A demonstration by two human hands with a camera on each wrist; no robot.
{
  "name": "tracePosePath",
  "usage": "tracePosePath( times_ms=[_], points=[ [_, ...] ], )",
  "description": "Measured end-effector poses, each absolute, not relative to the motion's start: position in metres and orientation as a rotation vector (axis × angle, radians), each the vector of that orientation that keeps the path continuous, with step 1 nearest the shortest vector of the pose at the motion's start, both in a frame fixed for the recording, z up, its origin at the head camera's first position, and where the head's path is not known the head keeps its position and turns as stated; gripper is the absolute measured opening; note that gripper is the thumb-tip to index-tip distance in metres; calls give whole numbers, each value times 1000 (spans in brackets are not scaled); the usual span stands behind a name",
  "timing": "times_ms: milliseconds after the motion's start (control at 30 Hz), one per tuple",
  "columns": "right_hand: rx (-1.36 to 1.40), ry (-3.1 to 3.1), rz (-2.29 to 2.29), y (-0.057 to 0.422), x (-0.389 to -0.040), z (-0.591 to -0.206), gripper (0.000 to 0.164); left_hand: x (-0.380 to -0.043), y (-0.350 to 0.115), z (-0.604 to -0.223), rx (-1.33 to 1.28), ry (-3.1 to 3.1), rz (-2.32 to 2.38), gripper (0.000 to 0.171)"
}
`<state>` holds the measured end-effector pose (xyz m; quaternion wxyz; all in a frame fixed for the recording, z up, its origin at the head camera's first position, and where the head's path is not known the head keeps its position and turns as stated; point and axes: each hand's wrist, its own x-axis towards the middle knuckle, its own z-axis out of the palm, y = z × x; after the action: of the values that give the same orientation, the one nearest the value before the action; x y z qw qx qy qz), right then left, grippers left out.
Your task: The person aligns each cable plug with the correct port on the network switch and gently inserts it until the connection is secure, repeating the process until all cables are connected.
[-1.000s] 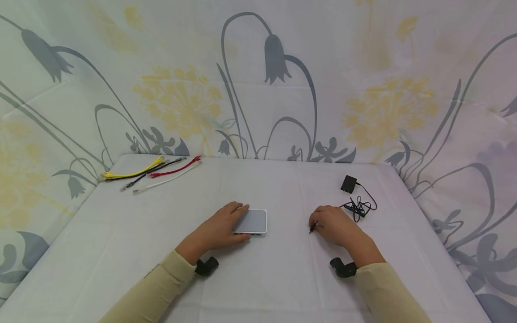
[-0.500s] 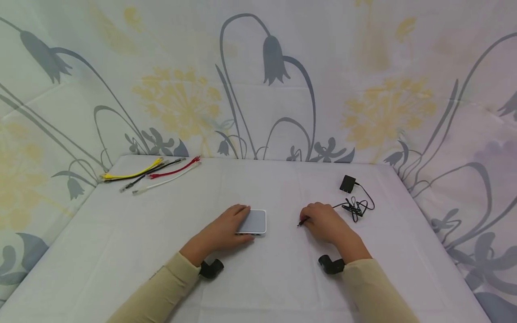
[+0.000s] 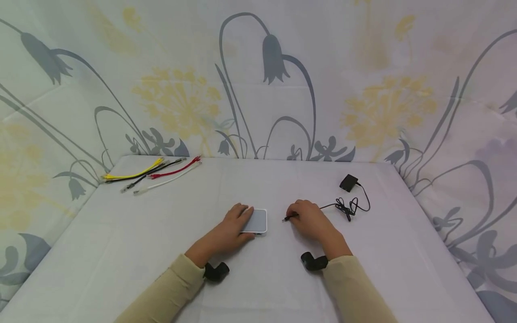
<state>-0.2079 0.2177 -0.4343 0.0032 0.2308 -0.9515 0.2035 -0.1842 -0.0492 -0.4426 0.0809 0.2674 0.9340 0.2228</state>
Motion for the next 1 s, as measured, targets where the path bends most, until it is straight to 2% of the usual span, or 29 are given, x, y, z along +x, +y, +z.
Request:
tracePosePath(
  times_ms=[600,1000],
  points=[
    [571,-2911,844,213,-203,-444,11,-182,-51,-451,763,2797,928,69],
    [585,-2899,946,205,-201,-448,12,-182,-54,-455,752,2778,992,70]
  ],
)
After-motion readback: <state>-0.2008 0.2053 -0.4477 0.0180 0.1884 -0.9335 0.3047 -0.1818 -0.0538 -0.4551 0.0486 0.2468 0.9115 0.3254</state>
